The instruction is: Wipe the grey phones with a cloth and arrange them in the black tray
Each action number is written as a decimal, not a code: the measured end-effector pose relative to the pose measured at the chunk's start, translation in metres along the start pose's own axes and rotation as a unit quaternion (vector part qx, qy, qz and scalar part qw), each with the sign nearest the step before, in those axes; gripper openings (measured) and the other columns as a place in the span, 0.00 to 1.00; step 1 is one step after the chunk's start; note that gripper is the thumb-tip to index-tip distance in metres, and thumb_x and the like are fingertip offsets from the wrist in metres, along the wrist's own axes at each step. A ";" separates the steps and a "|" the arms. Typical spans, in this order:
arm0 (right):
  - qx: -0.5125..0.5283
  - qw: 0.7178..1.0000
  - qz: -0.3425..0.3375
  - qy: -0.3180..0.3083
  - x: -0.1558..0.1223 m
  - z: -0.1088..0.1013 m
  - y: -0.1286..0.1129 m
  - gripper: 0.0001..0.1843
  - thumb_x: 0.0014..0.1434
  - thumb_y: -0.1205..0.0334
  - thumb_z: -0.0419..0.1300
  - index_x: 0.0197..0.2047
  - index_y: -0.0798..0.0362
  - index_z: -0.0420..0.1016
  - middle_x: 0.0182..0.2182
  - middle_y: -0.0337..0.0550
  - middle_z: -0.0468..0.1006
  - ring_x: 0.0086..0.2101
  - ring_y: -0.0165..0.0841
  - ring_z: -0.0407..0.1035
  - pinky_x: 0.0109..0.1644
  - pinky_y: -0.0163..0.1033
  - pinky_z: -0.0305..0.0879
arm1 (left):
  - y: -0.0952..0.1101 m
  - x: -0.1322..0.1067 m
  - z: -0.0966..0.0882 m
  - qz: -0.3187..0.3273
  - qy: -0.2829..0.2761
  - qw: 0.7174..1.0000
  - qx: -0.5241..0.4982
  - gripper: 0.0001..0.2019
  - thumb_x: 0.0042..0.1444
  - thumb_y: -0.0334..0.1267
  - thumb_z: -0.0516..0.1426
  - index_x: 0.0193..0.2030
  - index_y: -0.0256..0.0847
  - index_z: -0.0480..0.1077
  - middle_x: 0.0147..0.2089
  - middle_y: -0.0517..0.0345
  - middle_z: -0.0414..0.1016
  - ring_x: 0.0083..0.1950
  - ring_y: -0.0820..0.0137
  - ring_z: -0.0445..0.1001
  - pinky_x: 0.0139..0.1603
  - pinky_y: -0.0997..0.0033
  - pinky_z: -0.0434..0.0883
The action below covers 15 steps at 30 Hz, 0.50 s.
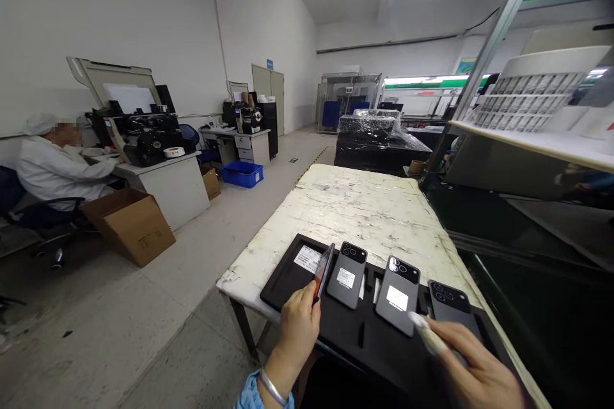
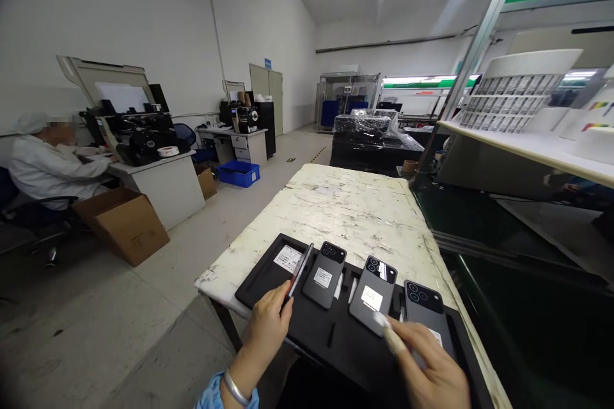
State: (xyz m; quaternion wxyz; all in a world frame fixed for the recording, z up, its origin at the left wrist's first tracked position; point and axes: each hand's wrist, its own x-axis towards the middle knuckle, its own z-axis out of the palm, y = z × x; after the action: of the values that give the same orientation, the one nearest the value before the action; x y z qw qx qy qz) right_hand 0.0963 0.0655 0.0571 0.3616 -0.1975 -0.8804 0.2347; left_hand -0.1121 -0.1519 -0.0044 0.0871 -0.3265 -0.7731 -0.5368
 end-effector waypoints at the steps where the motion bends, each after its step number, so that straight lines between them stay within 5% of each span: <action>1: 0.045 0.999 -0.006 -0.019 0.010 0.012 -0.014 0.19 0.63 0.44 0.55 0.41 0.46 0.82 0.38 0.48 0.80 0.38 0.42 0.77 0.41 0.41 0.76 | -0.001 -0.001 0.001 0.019 0.000 0.999 0.027 0.19 0.59 0.30 0.53 0.57 0.39 0.72 0.51 0.45 0.78 0.51 0.55 0.76 0.54 0.49 0.74; 8: 0.125 0.974 -0.147 -0.118 0.041 0.097 -0.090 0.15 0.68 0.60 0.52 0.50 0.48 0.79 0.33 0.45 0.75 0.32 0.34 0.72 0.36 0.37 0.71 | -0.006 -0.001 0.004 0.112 0.012 0.982 0.153 0.21 0.61 0.25 0.50 0.60 0.37 0.67 0.52 0.46 0.77 0.49 0.60 0.77 0.50 0.59 0.78; 15: 0.042 0.976 -0.163 -0.139 0.070 0.130 -0.074 0.17 0.68 0.60 0.51 0.51 0.47 0.79 0.34 0.45 0.76 0.32 0.33 0.73 0.36 0.36 0.69 | -0.008 0.000 0.004 0.143 0.014 0.971 0.189 0.22 0.61 0.24 0.48 0.62 0.34 0.64 0.52 0.45 0.77 0.49 0.61 0.78 0.49 0.62 0.78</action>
State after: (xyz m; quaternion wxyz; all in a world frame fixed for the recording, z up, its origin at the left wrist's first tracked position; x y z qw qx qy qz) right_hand -0.0580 0.0060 0.0543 0.2773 -0.0016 -0.9318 0.2341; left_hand -0.1160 -0.1498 -0.0127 0.2342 -0.4040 -0.8044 -0.3673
